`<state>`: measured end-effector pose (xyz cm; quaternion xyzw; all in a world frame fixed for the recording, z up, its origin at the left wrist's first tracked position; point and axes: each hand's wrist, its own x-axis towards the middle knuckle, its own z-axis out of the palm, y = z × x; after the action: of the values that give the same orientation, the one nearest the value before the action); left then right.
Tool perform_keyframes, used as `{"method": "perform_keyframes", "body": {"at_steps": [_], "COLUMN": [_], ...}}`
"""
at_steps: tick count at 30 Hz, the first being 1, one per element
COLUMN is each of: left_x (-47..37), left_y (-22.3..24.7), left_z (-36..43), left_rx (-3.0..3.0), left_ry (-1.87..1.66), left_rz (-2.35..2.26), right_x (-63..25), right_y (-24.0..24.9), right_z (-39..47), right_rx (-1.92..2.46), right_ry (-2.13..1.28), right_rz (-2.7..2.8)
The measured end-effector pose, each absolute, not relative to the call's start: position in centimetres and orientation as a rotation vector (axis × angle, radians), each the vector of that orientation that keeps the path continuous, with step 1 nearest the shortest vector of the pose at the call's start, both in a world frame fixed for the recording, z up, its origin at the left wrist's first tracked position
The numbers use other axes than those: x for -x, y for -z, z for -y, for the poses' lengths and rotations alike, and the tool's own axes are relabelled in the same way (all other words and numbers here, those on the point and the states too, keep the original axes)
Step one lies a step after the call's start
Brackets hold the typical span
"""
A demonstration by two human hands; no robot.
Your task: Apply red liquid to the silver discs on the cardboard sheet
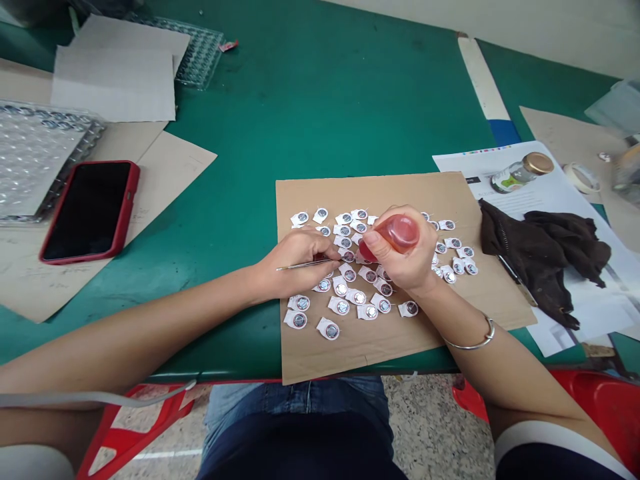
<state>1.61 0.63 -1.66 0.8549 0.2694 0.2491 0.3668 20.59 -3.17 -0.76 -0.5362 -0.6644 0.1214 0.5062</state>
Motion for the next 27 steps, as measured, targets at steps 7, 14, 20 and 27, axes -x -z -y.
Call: {"method": "perform_keyframes", "body": {"at_steps": [7, 14, 20, 27], "left_x": [-1.57, -1.61, -1.60, -1.57], "left_y": [1.70, 1.69, 1.44, 1.39], "left_z": [-0.72, -0.78, -0.73, -0.74], "left_rx": [-2.181, -2.144, -2.087, -2.062], "left_ry": [-0.626, -0.608, -0.572, -0.549], "left_rz": [-0.710, -0.725, -0.737, -0.753], "right_x": [-20.58, -21.29, -21.08, -20.95], "right_y": [0.92, 1.10, 1.30, 1.58], "right_z": [3.18, 3.49, 3.59, 3.60], "right_rx": [1.283, 1.266, 1.238, 1.314], "right_ry": [-0.317, -0.335, -0.364, -0.387], "right_rz": [1.586, 1.508, 1.536, 1.569]}}
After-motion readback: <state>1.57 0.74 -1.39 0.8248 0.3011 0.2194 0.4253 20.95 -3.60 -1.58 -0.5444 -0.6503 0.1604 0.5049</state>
